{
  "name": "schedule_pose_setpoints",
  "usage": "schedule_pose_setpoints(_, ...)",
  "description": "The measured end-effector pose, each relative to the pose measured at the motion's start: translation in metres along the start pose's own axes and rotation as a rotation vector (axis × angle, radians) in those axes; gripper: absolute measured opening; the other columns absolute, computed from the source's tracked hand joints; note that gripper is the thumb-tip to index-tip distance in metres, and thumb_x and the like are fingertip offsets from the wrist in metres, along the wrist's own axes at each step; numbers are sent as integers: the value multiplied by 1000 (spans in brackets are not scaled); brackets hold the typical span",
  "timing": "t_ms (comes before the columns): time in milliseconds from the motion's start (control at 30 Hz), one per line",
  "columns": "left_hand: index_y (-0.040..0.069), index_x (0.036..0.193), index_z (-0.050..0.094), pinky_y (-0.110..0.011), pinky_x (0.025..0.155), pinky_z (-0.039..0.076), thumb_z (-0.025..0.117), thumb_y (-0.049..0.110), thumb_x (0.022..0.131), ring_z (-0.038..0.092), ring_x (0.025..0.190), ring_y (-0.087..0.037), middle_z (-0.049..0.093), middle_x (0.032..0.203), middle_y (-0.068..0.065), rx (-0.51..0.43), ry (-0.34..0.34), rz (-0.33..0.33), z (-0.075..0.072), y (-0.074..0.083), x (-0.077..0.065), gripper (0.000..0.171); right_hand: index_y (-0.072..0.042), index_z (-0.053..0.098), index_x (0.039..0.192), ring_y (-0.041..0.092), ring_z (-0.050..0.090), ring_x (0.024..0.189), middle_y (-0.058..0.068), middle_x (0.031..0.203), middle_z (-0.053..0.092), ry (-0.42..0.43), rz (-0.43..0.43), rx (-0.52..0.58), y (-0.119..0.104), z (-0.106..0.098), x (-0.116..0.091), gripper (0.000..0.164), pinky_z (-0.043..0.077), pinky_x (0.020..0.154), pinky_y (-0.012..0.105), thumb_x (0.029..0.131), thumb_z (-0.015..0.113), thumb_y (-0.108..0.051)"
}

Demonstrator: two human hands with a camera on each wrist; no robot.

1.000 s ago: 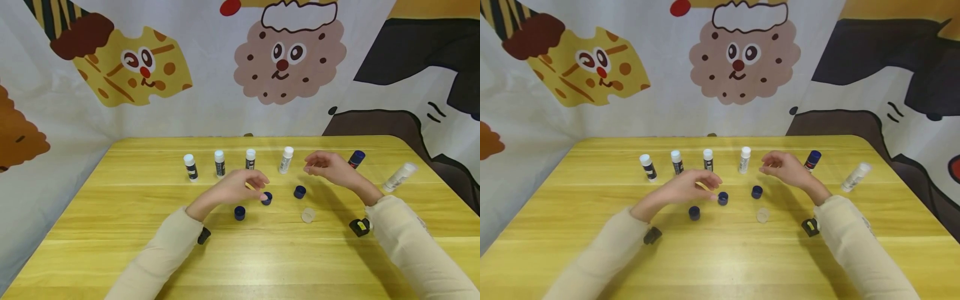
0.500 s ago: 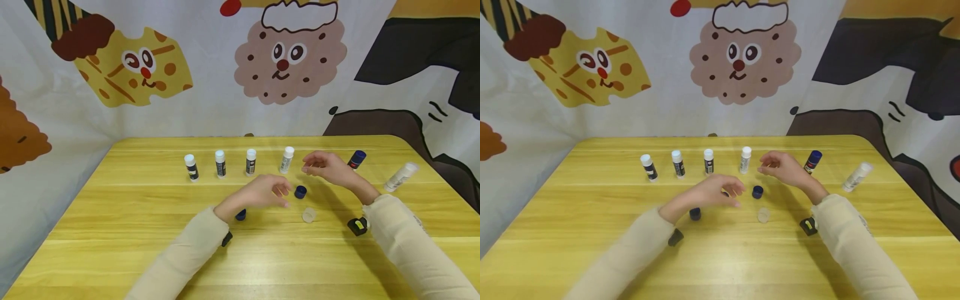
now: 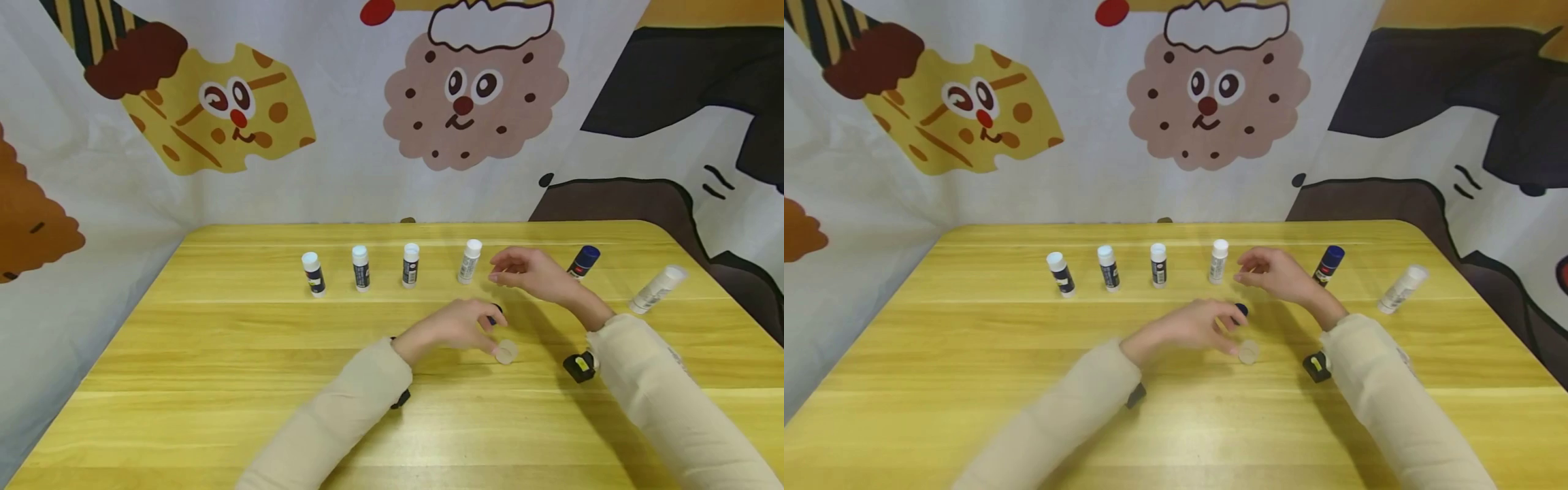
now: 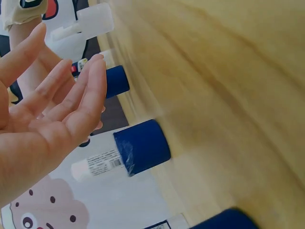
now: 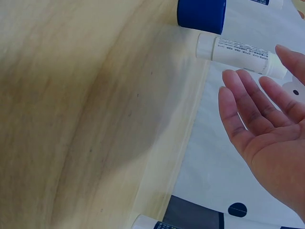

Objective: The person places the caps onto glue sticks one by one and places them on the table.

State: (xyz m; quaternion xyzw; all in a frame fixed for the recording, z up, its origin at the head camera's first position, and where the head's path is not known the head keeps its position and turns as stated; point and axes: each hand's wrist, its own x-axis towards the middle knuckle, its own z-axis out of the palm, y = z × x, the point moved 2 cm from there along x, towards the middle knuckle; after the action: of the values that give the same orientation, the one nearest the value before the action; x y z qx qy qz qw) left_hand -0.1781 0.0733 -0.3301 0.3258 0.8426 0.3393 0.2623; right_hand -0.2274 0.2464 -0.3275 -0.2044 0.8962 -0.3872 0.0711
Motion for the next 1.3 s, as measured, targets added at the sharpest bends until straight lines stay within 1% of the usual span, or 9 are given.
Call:
schedule_pose_setpoints(167,14,118,60,-19,72,43,73,25,79,55,93,-8,62,101,-1,-2,-13,-34,3,-1,5,42,6,55,113,23,63,83,14,98,62,-10,9,11,3,2,4,33,51,72,37,89,61,-15)
schedule_pose_setpoints(300,14,118,59,-19,66,45,73,25,79,55,86,-9,60,99,-1,-46,-35,-63,5,-1,8,42,7,54,114,20,63,82,14,98,62,-13,5,18,4,3,6,34,51,71,32,88,62,-14)
schedule_pose_setpoints(467,13,119,58,-22,62,48,73,21,79,57,77,-10,59,98,-2,-131,-76,-103,8,0,9,43,7,53,115,27,62,84,15,98,61,-30,1,45,6,5,9,35,52,72,35,88,62,-14)
schedule_pose_setpoints(633,13,118,58,-23,62,49,73,19,79,56,79,-8,59,96,-1,-165,-98,-119,10,1,11,42,8,50,117,34,61,87,17,100,61,-57,-3,83,7,5,12,37,52,74,38,89,61,-13)
schedule_pose_setpoints(900,14,116,59,-22,61,49,72,15,79,55,77,-8,58,92,0,-137,-109,-137,13,4,15,40,5,48,123,36,59,85,20,102,61,-76,5,110,6,3,18,37,49,72,45,90,58,-10)
schedule_pose_setpoints(967,14,116,59,-22,60,48,72,15,79,56,78,-9,58,93,-1,-114,-111,-132,13,5,15,39,4,48,123,35,60,84,21,103,60,-74,6,106,7,3,20,38,49,72,45,90,59,-11)
schedule_pose_setpoints(1067,16,115,60,-20,60,46,72,17,80,54,78,-8,58,93,1,-44,-111,-119,14,6,16,37,4,48,124,34,60,85,22,104,60,-69,16,95,7,3,23,40,50,71,44,89,60,-13)
schedule_pose_setpoints(1200,18,113,60,-19,61,44,71,19,81,53,78,-7,56,90,3,23,-114,-121,14,8,16,35,2,49,123,34,61,86,23,106,59,-68,40,92,9,4,26,41,50,73,45,88,62,-16)
schedule_pose_setpoints(1300,19,112,61,-18,62,44,71,19,81,53,79,-7,56,91,4,38,-117,-130,15,8,16,32,1,51,122,33,61,86,22,106,59,-76,49,95,10,6,29,40,50,73,44,88,63,-18)
